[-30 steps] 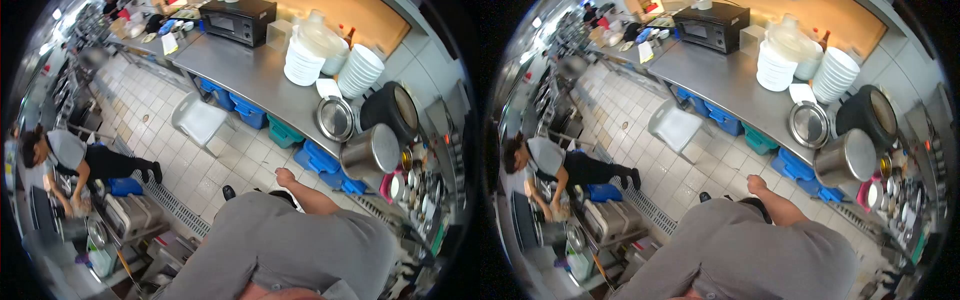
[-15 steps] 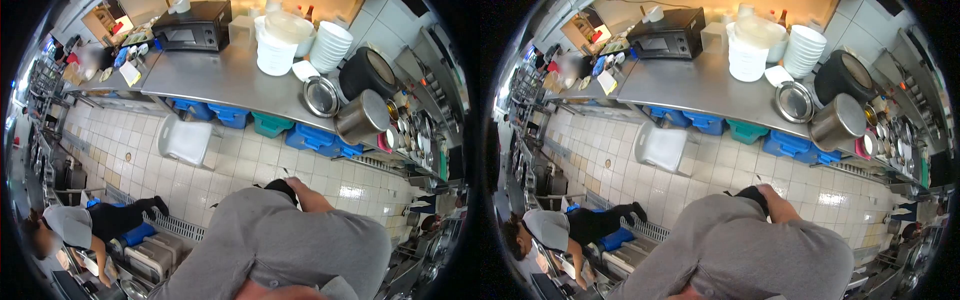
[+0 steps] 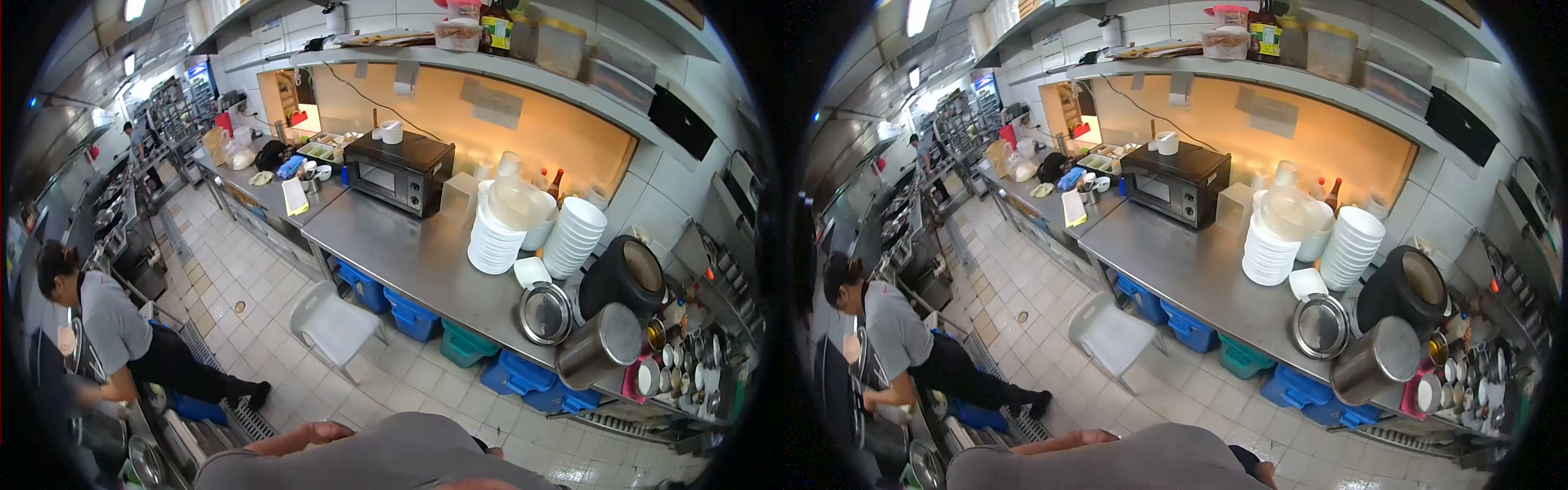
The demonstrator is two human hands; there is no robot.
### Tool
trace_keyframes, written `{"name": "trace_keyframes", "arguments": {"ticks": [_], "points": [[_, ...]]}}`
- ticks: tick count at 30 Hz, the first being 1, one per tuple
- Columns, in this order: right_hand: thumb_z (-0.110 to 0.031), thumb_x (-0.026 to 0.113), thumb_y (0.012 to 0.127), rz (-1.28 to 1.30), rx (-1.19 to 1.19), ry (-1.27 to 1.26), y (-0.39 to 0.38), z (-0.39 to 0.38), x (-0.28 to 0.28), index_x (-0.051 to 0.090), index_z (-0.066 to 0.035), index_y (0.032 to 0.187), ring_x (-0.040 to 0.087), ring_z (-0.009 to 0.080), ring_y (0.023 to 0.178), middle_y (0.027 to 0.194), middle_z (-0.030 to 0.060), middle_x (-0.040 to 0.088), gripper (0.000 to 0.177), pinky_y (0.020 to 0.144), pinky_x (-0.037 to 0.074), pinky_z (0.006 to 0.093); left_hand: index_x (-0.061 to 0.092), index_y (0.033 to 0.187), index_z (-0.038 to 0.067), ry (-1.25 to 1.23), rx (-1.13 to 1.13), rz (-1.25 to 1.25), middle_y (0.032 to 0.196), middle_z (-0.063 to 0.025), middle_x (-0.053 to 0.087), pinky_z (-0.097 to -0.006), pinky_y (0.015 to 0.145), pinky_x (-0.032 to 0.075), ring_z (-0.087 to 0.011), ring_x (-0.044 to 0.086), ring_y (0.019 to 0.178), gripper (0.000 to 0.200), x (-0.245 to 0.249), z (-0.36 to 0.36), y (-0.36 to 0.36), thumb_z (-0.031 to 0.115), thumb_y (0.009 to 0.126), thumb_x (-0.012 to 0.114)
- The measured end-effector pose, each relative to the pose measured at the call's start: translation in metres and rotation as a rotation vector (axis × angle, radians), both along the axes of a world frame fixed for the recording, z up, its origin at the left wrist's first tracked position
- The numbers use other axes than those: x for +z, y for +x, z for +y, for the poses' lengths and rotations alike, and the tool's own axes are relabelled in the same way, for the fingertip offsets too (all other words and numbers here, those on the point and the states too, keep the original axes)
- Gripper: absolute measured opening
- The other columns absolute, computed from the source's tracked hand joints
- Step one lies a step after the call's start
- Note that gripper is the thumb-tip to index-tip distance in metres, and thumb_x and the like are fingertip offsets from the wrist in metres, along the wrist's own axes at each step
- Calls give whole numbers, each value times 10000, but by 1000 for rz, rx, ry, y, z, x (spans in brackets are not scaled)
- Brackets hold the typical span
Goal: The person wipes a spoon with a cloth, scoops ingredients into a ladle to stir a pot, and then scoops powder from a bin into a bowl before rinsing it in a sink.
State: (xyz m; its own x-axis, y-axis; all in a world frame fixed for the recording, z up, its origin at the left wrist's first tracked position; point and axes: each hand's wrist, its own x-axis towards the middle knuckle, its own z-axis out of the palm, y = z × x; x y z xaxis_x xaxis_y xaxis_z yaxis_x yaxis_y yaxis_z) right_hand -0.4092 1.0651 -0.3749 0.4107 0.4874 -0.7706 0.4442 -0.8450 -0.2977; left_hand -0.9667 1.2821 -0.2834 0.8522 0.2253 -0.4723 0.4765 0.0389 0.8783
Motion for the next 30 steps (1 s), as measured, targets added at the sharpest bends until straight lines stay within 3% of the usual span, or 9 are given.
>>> {"name": "trace_keyframes", "arguments": {"ticks": [12,14,15,18,20,23,26,28,30], "points": [[-346,672,751,-137,344,116,141,-97,-34,694,-14,995,677,317,987,1038,184,698,413,856,532,442,610,1155,11,-726,763,232,939,-185,651,-392,827,510,-302,633,932,403,50,-111,132,356,948,589],[-340,675,745,-201,365,118,169,-96,-53,692,-12,994,681,321,979,1031,186,699,412,852,535,447,604,1199,3,629,-193,-111,1045,-227,661,-417,897,504,-341,635,1042,473,58,-129,141,407,961,540],[-325,665,753,-274,241,-12,176,-78,-35,706,-14,964,677,348,971,1029,187,701,378,850,536,454,604,1199,3,631,-189,-96,1044,-227,661,-417,897,504,-341,635,1042,473,67,-137,150,407,961,540],[-214,573,795,-237,489,67,199,-54,10,696,6,1003,654,368,1030,1068,230,678,327,879,533,446,558,1348,114,253,-15,1161,1401,-136,512,-515,1031,399,-360,468,1294,582,89,-151,166,525,940,500],[-268,595,770,-248,695,114,239,-35,-108,746,-68,883,634,307,1084,1025,163,702,275,922,504,429,565,1344,128,312,117,1186,1416,-123,499,-536,1042,378,-368,442,1316,581,112,-156,177,532,928,520],[-241,567,784,-241,1133,287,230,33,-91,745,-70,859,631,307,1087,1024,165,700,258,906,513,426,566,1345,149,283,365,1222,1438,-106,486,-582,1068,336,-387,428,1324,585,77,-127,143,543,913,547],[-219,545,794,-289,758,144,191,95,-77,738,-78,894,628,330,1085,1033,151,702,259,878,523,431,557,1353,140,101,506,928,1438,-110,491,-525,1082,355,-365,433,1326,594,15,-95,100,540,913,548],[-178,533,790,-418,818,215,159,126,-42,728,-76,976,641,368,1032,1027,123,712,288,861,527,445,571,1329,96,-246,1132,826,1421,-130,509,-418,1063,408,-320,492,1287,567,32,-80,108,489,920,564],[-224,559,767,-194,858,454,143,157,-48,737,-126,922,657,323,956,972,145,704,256,835,522,402,572,1315,55,335,297,886,1386,-152,535,-359,1004,466,-278,557,1224,547,-7,-43,78,424,913,605]]}}
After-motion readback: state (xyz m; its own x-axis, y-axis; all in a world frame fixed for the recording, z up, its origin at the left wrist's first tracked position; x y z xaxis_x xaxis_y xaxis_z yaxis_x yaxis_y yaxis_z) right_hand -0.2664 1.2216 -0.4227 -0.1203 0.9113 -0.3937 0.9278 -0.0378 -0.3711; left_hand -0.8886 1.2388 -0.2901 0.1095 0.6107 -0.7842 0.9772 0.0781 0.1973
